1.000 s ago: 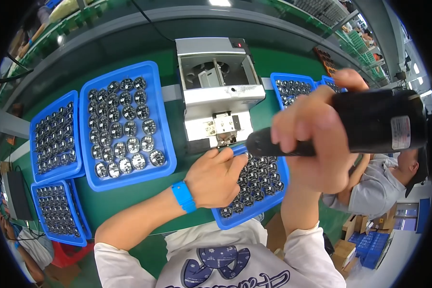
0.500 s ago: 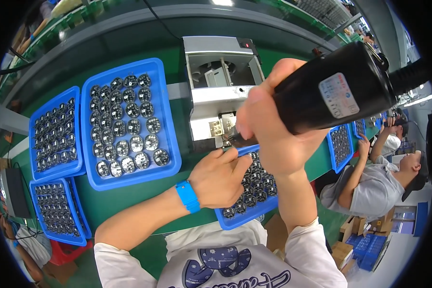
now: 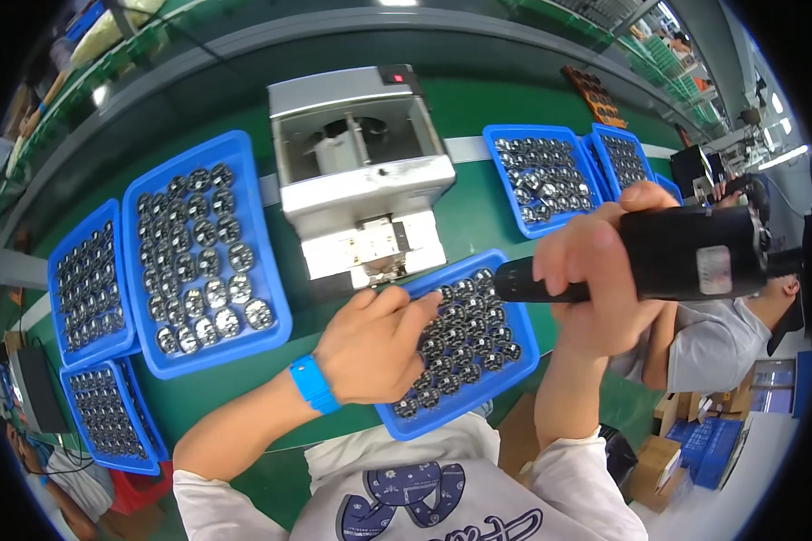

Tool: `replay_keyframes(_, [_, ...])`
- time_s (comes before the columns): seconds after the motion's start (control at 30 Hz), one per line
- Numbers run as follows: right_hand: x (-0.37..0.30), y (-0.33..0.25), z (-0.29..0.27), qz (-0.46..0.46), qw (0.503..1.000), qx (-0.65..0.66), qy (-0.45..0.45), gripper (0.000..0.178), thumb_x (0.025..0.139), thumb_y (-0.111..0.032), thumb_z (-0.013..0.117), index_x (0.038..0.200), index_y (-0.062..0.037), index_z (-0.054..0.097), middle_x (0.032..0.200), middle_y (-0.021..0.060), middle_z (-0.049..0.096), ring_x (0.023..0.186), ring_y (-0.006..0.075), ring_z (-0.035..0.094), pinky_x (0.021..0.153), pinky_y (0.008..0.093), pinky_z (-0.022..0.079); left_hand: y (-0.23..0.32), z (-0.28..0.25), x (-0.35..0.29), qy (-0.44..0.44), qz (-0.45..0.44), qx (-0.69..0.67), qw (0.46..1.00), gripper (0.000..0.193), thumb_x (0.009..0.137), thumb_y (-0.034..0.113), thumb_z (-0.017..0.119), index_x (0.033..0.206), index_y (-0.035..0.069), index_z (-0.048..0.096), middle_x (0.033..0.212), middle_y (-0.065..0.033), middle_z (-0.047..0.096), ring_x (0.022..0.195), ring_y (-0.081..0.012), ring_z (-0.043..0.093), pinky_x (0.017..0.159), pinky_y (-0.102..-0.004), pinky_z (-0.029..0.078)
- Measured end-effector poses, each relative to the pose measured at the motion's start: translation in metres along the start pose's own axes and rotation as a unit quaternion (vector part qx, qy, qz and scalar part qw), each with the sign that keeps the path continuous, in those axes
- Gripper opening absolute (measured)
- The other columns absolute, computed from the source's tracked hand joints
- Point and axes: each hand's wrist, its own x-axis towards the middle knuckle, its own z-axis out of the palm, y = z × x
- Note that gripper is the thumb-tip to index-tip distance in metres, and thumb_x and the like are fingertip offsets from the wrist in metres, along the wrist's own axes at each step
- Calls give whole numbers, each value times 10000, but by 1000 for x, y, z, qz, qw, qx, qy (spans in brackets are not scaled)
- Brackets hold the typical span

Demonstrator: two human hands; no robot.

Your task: The person screws electronics components into a base plate using an electric screwdriver.

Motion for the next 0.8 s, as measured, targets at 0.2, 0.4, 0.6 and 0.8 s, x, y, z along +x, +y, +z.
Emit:
replay_keyframes(0.2, [-6, 29, -18, -2, 1000, -25, -8, 325, 904, 92, 575, 1184, -6, 441, 689, 64, 510, 478, 130, 481, 472, 310, 463, 11, -6, 11, 21, 10, -23, 999, 631, 632, 27, 596, 1260, -20, 574, 1030, -91, 680, 872, -279, 556, 754, -411, 452])
replay_keyframes(0.4, [-6, 33, -21, -3, 1000, -9, 19, 313, 916, 51, 564, 1194, -10, 433, 683, 59, 505, 473, 129, 472, 476, 314, 461, 21, 4, 25, 61, 8, -21, 998, 459, 649, -29, 606, 1106, -17, 576, 1163, -113, 695, 817, -281, 545, 688, -411, 491])
replay_keyframes(0.6, [-4, 1, -21, 18, 997, 68, 24, 309, 934, -26, 499, 1226, -24, 399, 666, 50, 473, 462, 140, 451, 479, 331, 444, 33, 7, 30, 133, -101, -107, 980, 411, 775, -11, 789, 1109, 29, 553, 1026, -89, 728, 655, -142, 568, 535, -278, 478])
replay_keyframes(0.8, [-8, -25, -28, 17, 993, 113, -22, 324, 964, -56, 456, 1265, -57, 338, 679, 45, 473, 477, 156, 462, 507, 355, 461, 44, 3, 40, 153, -152, -191, 958, 458, 775, -6, 822, 1101, 49, 505, 964, -61, 758, 596, -68, 554, 502, -214, 429])
